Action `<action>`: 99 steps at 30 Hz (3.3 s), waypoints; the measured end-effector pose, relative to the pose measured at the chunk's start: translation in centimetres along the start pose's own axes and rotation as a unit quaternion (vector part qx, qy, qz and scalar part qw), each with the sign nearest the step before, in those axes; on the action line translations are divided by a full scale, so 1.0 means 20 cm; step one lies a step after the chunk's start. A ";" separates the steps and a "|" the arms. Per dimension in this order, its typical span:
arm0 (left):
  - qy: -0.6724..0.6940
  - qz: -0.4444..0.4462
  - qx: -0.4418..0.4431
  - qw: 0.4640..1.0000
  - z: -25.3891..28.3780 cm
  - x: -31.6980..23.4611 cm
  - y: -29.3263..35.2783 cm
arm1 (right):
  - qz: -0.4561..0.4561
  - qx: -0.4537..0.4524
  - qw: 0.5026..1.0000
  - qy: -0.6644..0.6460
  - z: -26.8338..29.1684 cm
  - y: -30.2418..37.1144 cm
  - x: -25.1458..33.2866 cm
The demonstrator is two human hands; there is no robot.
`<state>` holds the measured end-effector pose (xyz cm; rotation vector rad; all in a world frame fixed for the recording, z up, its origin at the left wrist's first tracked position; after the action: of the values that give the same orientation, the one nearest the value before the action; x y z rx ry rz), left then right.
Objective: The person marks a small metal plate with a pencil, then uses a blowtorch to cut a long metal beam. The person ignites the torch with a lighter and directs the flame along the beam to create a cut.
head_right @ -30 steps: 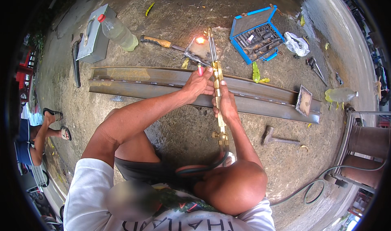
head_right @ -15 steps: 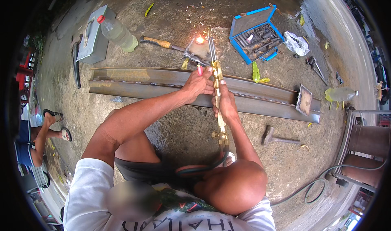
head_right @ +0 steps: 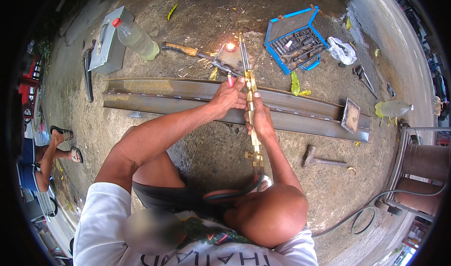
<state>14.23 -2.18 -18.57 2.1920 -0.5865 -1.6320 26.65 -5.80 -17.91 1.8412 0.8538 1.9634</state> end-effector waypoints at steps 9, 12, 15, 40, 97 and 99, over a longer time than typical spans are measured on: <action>-0.009 0.010 0.001 1.000 -0.02 -0.03 0.03 | 0.000 -0.002 1.000 -0.005 0.00 0.00 0.00; -0.008 0.005 -0.004 1.000 -0.01 -0.02 0.02 | -0.001 -0.005 1.000 -0.002 0.00 0.00 0.00; -0.003 -0.002 -0.002 1.000 0.00 -0.01 0.01 | -0.001 -0.005 1.000 0.001 0.00 0.00 0.00; -0.002 0.012 -0.003 1.000 -0.01 -0.03 0.02 | -0.003 0.002 1.000 -0.004 0.00 -0.01 0.00; -0.002 0.000 -0.001 1.000 0.02 0.00 -0.02 | -0.006 0.007 1.000 -0.007 -0.01 -0.01 0.01; 0.002 0.000 0.001 1.000 0.02 0.00 -0.02 | -0.008 0.007 1.000 -0.008 -0.01 -0.02 0.01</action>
<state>13.95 -1.84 -18.91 2.1963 -0.5866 -1.6280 26.41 -5.55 -18.01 1.8496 0.8765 1.9365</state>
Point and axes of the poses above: each hand's wrist, its own y-axis away from the middle knuckle, its own z-axis out of the back of the hand, x = y × z, the point moved 9 cm from there along -y, towards the middle knuckle
